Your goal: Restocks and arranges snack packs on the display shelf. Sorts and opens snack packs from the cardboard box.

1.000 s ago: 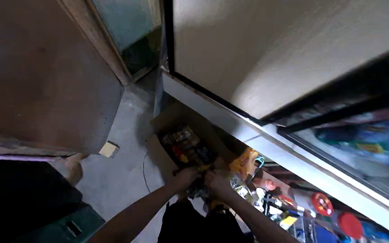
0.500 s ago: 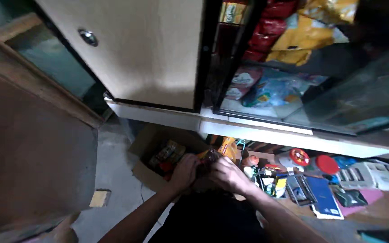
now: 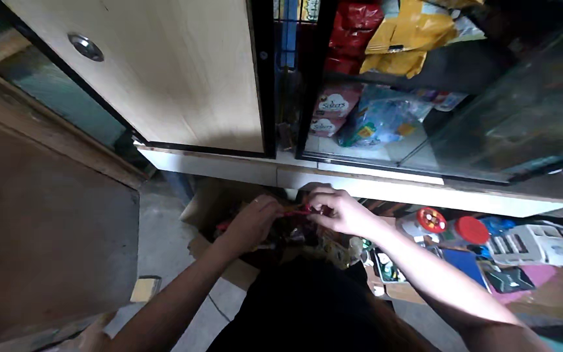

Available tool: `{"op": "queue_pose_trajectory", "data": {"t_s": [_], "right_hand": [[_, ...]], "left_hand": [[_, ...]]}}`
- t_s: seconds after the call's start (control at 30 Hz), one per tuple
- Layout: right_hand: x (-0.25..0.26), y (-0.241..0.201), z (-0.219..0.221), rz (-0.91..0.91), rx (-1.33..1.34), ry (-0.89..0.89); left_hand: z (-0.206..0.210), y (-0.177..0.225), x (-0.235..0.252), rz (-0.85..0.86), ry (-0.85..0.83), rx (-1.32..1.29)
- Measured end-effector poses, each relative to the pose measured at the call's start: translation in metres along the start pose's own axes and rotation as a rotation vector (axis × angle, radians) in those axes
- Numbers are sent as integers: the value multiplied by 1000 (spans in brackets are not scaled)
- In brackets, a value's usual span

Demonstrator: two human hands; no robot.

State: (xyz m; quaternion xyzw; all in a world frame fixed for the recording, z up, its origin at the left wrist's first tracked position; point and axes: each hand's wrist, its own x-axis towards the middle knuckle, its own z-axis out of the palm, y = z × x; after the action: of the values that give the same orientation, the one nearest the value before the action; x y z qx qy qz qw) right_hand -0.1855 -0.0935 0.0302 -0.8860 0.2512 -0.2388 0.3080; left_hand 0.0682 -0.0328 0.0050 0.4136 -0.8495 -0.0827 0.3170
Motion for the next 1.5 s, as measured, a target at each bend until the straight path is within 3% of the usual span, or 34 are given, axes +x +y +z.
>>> {"op": "queue_pose_trajectory", "data": {"t_s": [0.1,0.27,0.43,0.6,0.8,0.97,1.1,1.23,1.3,1.43,1.5], "right_hand": [[2,8,-4,-23,87,8],[0,8,-1,100,398,141],[7,-13,26,114,576,296],[17,-29,10,167,370,116],[19,-31,-16,-152,-147,-125],[20,-59,-19,-123,-303,-284],[10,-57,-10,-51,51,-85],[-1,-41,-20,392,489,129],[-13,-39,-26,299,512,168],[-37,-38,-30,-179,110,311],[-53,-37,-29,-250,-42,395]], "left_hand": [[-2,3,-1,-30,25,-24],[-1,-1,-6,-62,129,-46],[-4,14,-3,-176,76,-158],[10,10,-3,-149,273,-271],[5,23,12,-82,209,-326],[-10,38,19,2,71,-139],[-11,44,19,91,128,-16],[-27,47,22,130,336,-36],[-36,49,27,142,371,-61],[-43,55,31,102,367,-198],[-38,61,33,89,416,-273]]}}
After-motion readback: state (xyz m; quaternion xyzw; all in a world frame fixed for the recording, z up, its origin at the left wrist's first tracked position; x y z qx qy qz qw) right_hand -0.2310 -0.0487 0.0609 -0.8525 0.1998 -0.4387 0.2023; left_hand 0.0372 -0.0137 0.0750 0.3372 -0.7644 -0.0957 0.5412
